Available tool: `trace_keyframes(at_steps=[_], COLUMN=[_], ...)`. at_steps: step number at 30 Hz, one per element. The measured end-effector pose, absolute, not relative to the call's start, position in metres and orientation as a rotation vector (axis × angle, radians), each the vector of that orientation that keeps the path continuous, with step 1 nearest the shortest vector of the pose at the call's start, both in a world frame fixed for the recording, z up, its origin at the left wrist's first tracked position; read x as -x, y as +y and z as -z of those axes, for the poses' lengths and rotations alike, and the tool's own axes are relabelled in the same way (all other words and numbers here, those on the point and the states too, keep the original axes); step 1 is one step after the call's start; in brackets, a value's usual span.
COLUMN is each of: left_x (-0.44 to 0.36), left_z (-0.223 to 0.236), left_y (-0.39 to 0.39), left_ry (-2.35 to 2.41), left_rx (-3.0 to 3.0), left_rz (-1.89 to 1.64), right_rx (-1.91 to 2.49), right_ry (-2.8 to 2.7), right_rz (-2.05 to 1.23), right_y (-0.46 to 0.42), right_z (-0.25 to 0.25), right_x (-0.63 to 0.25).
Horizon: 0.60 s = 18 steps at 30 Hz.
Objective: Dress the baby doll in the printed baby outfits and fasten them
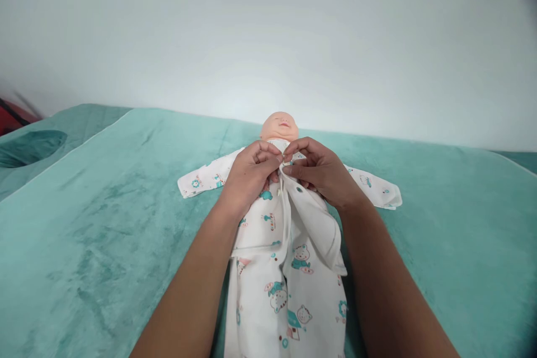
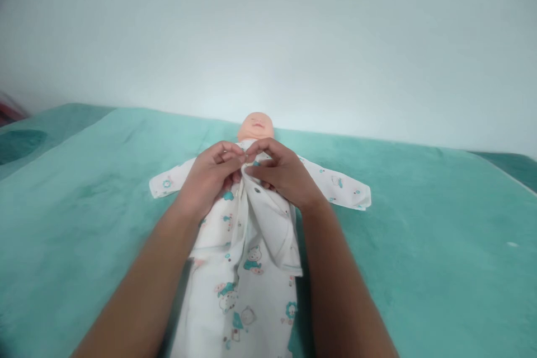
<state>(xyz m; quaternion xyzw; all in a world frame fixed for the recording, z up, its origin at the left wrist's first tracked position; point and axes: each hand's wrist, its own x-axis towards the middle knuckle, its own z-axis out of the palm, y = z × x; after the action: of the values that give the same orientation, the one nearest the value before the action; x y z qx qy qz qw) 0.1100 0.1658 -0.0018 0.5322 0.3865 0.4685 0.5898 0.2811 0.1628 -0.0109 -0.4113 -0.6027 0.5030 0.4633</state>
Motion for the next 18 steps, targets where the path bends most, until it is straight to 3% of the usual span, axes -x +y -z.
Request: trace_keyframes(at_steps=[18], left_x=[-0.109], left_z=[0.0032], left_y=[0.1664], left_ry=[0.88], left_rx=[-1.246], left_rz=[-1.097], right_rx=[1.007], right_ry=[-1.461], right_rz=[-1.234], right_y=[0.1621], right_z=[0.011], right_x=[-0.2799])
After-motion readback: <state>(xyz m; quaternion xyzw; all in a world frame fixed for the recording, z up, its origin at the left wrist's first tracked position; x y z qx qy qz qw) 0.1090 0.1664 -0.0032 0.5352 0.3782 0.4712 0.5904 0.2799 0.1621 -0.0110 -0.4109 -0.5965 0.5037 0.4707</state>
